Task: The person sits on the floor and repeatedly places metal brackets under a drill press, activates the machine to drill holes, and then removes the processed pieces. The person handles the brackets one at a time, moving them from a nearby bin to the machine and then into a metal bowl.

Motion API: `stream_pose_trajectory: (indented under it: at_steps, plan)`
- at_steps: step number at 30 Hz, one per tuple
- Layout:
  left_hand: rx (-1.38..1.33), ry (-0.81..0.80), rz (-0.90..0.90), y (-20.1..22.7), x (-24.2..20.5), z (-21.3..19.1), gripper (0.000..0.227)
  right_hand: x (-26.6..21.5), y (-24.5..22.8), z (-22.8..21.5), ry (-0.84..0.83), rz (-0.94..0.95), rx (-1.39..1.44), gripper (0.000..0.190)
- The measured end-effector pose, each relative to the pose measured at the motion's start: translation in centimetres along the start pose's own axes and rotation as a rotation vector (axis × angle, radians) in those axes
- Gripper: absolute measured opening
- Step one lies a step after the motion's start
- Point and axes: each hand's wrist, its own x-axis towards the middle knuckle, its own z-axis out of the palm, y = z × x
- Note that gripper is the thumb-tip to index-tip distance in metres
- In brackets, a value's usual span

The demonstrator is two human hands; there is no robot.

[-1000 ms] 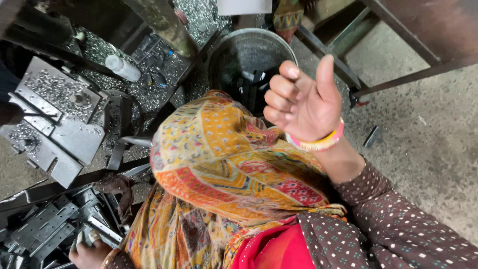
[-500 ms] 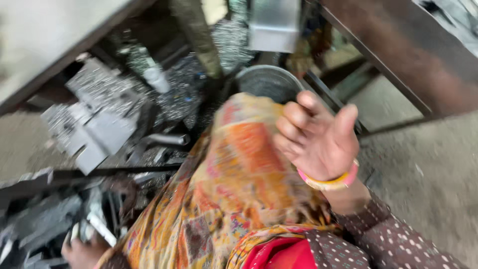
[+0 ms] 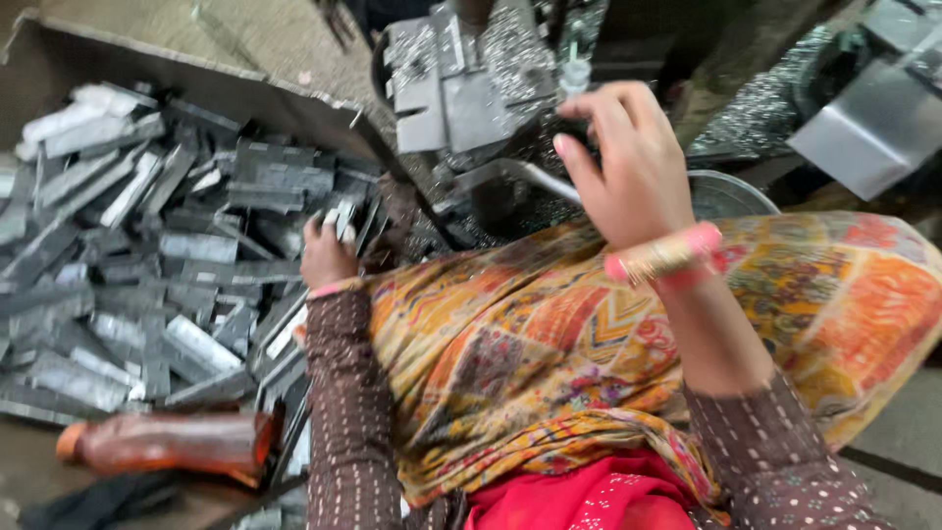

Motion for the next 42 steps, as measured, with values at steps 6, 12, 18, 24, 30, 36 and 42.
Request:
stream_pose_trajectory:
  at_steps: [6, 12, 18, 24, 30, 36, 42]
  plan:
    - [-0.034, 0.109, -0.278, -3.2, -0.4, 1.7, 0.036, 0.0, 7.0, 11.7, -0.805, 0.474, -0.376, 0.056]
    - [0.052, 0.047, -0.352, -5.9, 1.2, 5.6, 0.031, -4.0, 11.3, 13.4, -0.873, 0.463, -0.461, 0.054]
    - [0.284, 0.083, -0.373, -7.3, 3.6, 10.0, 0.042, -4.9, 10.7, 13.7, -0.818, 0.438, -0.505, 0.055]
    - [0.152, -0.087, -0.511, -9.2, 4.9, 10.4, 0.061, -6.1, 10.9, 14.1, -0.875, 0.607, -0.373, 0.054]
    - [0.005, -0.113, -0.513, -9.2, 5.5, 8.7, 0.041, -6.5, 11.4, 15.2, -0.830, 0.549, -0.376, 0.054]
    - [-0.143, 0.279, -0.305, -2.1, 3.7, 1.4, 0.050, -7.3, 12.0, 15.4, -0.854, 0.666, -0.272, 0.051]
    - [-0.725, 0.222, -0.158, 8.8, 3.8, -5.7, 0.066, -6.4, 12.9, 16.8, -0.920, 0.707, -0.143, 0.050]
